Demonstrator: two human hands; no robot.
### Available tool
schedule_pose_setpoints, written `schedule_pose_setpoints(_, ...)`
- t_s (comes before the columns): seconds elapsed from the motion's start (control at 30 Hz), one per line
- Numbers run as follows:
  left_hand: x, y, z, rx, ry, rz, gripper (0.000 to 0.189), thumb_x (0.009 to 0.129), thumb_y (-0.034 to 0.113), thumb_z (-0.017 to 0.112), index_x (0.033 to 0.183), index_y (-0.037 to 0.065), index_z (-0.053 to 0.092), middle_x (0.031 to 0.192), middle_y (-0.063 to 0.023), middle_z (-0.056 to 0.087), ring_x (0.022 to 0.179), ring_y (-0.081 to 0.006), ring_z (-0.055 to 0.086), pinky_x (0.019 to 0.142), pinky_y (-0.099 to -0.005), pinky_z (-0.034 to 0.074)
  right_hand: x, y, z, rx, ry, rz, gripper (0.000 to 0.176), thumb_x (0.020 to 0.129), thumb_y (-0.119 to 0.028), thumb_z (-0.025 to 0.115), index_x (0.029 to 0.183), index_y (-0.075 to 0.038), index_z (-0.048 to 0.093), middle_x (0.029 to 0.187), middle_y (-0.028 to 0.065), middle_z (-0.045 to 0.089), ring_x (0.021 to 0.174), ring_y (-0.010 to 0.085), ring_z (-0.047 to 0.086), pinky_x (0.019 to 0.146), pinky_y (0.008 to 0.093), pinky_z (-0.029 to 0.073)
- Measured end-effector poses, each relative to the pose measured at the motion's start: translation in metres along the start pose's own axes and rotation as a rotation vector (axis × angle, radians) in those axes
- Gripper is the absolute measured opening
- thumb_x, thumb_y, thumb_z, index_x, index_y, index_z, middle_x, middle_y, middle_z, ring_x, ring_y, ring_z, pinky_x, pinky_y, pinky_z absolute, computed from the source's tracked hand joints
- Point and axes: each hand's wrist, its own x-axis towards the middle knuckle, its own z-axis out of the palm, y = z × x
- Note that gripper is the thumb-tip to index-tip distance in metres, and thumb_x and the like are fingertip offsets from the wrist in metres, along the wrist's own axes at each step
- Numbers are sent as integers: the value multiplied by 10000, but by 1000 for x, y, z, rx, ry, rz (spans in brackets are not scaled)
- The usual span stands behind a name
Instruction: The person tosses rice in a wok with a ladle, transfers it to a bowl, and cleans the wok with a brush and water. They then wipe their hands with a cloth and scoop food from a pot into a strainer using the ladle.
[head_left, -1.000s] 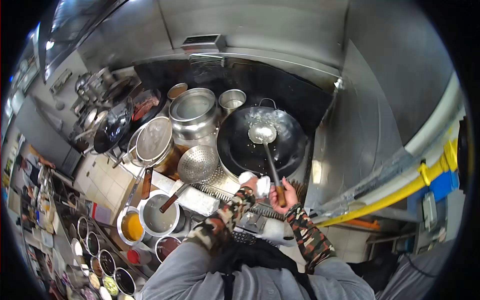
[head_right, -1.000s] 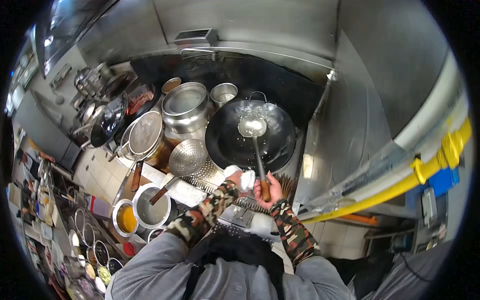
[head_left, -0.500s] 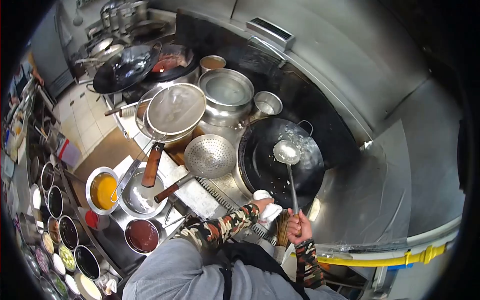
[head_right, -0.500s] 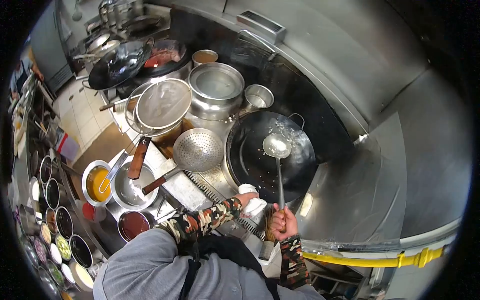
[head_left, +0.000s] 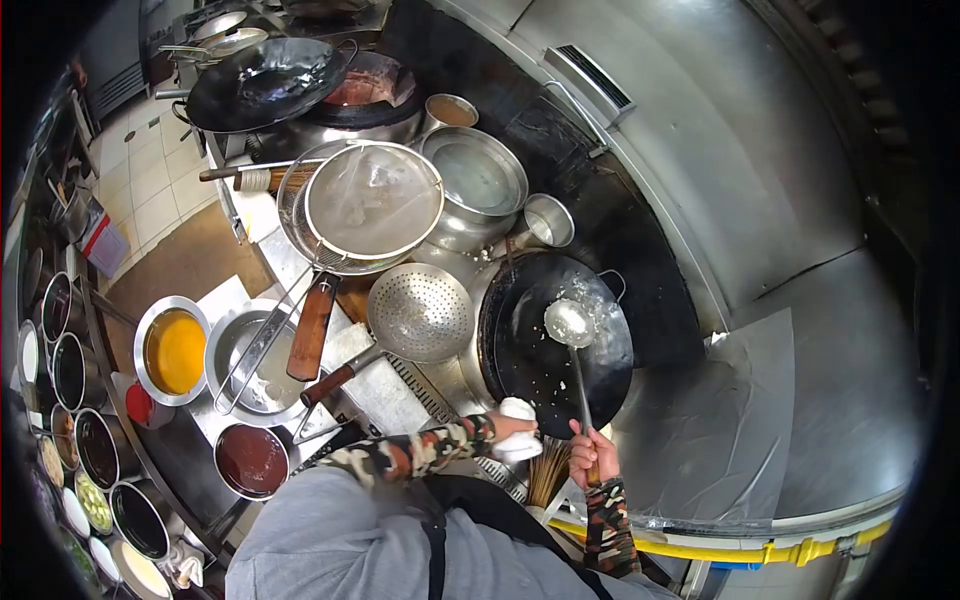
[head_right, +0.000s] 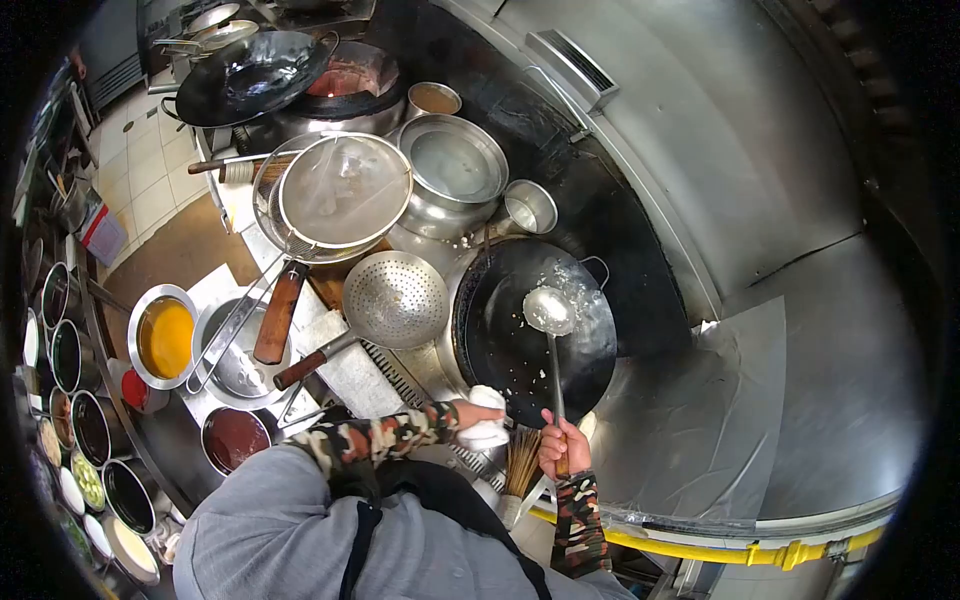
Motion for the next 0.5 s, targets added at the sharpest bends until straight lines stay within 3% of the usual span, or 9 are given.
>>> schedule_pose_setpoints(0.03,-36,17,-17,184,63,84,478,763,489,657,1029,91,664,915,-46,678,856,-193,634,817,-320,493,2,-1,1,1,-1,1,349,938,-229,469,1202,0,485,687,-17,459,483,69,413,434,221,352)
schedule_pose_setpoints(0.1,-70,23,-46,143,40,201,573,673,538,704,992,63,679,937,-96,683,876,-204,642,790,-301,483,2,1,0,-28,-1,13,328,926,-219,487,1190,-28,522,695,-15,476,488,71,422,436,221,352)
schedule_pose_setpoints(0.17,-124,43,-62,311,359,161,592,632,527,723,991,58,678,954,-134,678,905,-249,645,815,-323,486,6,4,2,-23,32,17,305,923,-218,495,1175,-48,531,685,-17,471,478,71,417,425,221,348)
schedule_pose_setpoints(0.23,-140,42,-82,482,498,80,564,616,486,742,958,41,683,949,-155,673,910,-286,641,838,-343,487,4,5,0,-15,70,16,284,919,-216,503,1159,-69,540,676,-20,467,468,71,412,415,221,344)
schedule_pose_setpoints(0.3,-135,22,-105,712,609,47,625,571,482,772,997,42,643,944,-171,656,918,-315,623,817,-384,489,3,8,-6,-299,216,-98,215,911,-186,509,1106,-101,543,659,-8,463,431,83,398,371,234,336)
schedule_pose_setpoints(0.33,-143,18,-111,778,719,140,643,562,465,779,1010,34,613,929,-175,648,906,-328,617,802,-393,491,7,17,-3,-685,400,-255,170,899,-122,510,1066,-101,529,616,5,459,393,93,395,327,250,335)
schedule_pose_setpoints(0.37,-151,15,-115,842,837,241,663,554,448,786,1023,25,584,914,-178,640,894,-341,610,788,-402,493,9,22,6,-689,389,-262,170,899,-122,510,1066,-101,529,616,5,459,393,93,395,327,250,335)
schedule_pose_setpoints(0.43,-141,-6,-131,981,823,149,686,558,395,795,1057,19,511,903,-182,626,865,-342,609,769,-412,490,9,26,31,-1072,501,-467,177,882,-66,513,1058,-85,511,574,22,458,379,102,417,309,257,343)
schedule_pose_setpoints(0.5,-128,-17,-133,976,822,157,698,557,393,793,1068,22,498,912,-180,624,877,-338,608,781,-410,487,28,-1,66,-1284,438,-601,132,870,-74,550,997,-86,513,539,2,452,362,106,431,301,257,357)
